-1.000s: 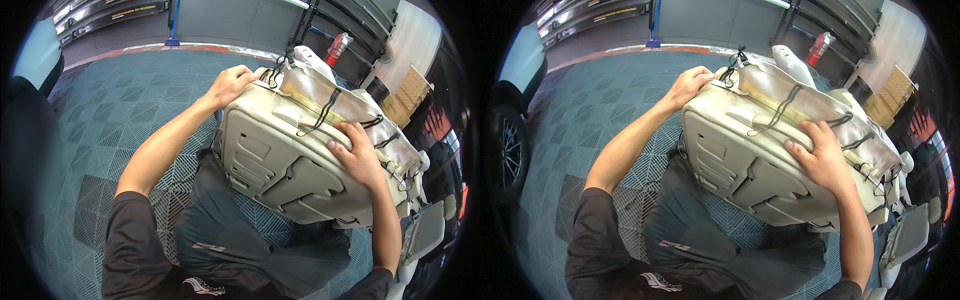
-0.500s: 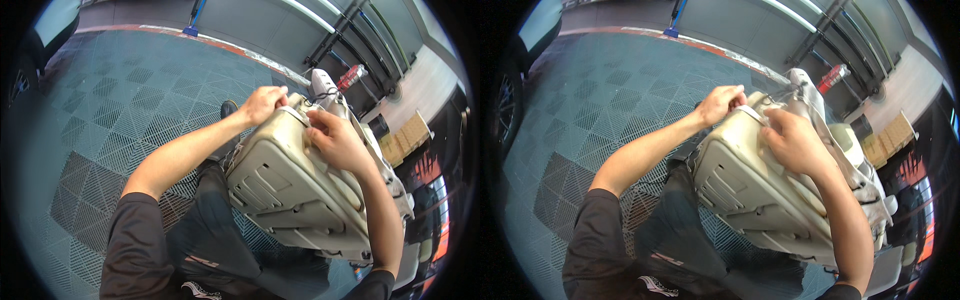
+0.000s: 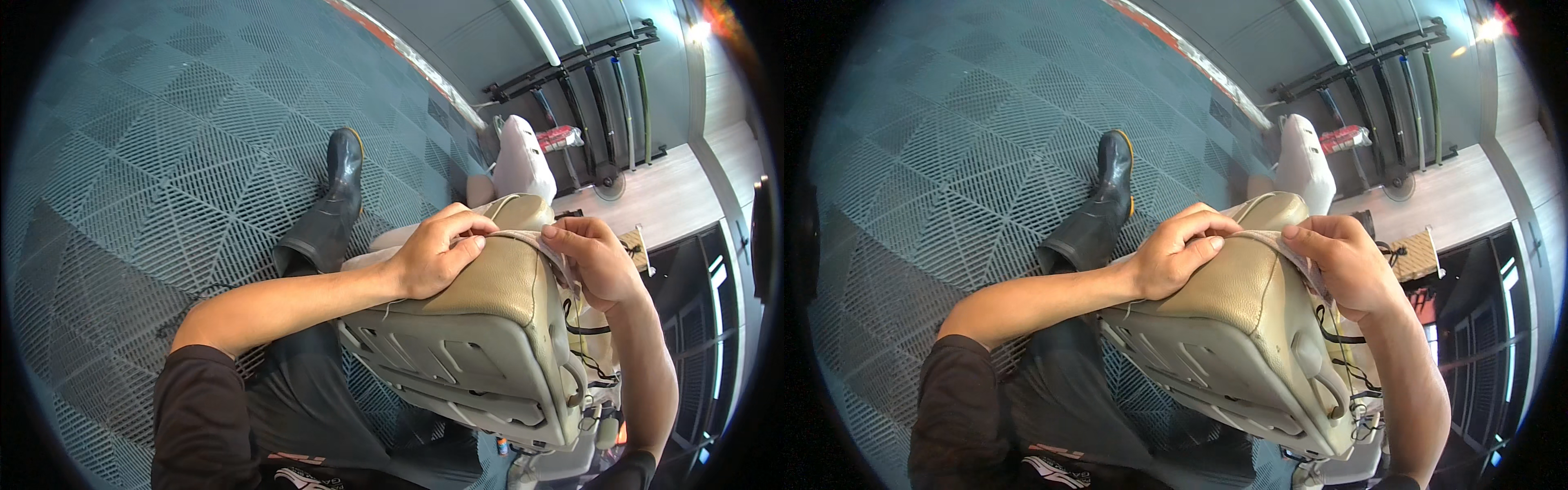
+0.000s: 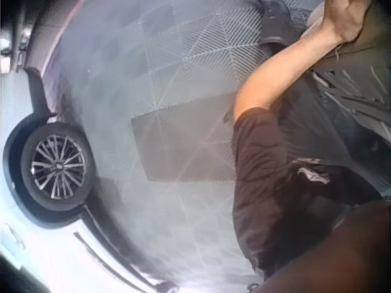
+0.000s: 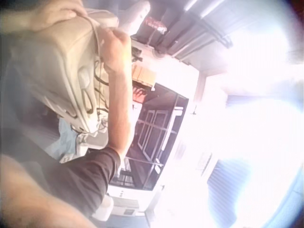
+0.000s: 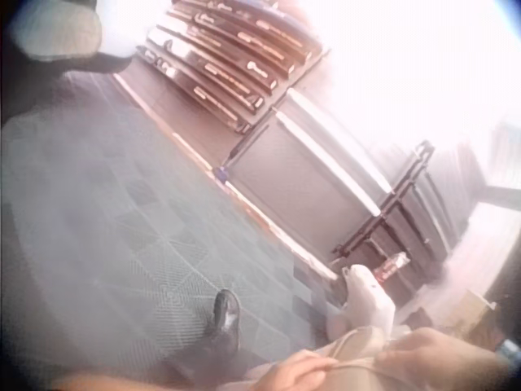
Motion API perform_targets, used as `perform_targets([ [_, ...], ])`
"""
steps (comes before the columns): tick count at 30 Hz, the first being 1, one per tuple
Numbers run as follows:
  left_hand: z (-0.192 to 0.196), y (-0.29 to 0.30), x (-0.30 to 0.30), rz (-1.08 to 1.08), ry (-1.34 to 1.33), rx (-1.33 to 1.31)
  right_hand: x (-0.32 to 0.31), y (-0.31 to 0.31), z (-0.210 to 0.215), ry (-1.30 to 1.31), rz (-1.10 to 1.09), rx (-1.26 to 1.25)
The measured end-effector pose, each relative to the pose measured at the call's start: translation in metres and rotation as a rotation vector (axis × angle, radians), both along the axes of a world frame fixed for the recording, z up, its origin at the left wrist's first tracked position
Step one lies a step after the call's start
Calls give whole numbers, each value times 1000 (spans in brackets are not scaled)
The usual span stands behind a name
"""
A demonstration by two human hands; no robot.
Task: The person sits on the floor and works on a car seat, initially removing a white protective cover. They then flip the seat to access the underside and use a black zip tie to secure the seat's internal components.
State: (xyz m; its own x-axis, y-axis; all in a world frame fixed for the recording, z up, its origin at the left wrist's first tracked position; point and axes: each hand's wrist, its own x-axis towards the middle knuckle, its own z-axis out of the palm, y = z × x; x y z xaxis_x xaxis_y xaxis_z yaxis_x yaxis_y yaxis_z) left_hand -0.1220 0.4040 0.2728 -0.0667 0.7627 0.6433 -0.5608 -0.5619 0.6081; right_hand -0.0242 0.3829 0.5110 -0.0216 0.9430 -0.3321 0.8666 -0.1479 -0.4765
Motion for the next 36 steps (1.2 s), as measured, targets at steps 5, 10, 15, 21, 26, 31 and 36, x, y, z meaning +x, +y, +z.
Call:
perform_targets([
  [5,-4,11,5,25,-56,9,-15,3,-9,-148,127,78],
  [10,-20,23,-28,-38,214,11,-23,-9,2,-372,269,121],
  [15,-24,13,-39,420,694,276,-22,-25,-6,-319,254,215],
  [21,-21,27,-46,342,719,134,-32,-38,-2,-411,287,312],
  [26,-28,20,-66,121,573,-27,-18,-48,-11,-251,282,340],
  [31,-50,-13,-89,-66,756,-175,-3,-79,-6,-461,562,548],
  [36,-40,-46,-76,-121,733,-225,36,-73,-16,-369,492,585],
])
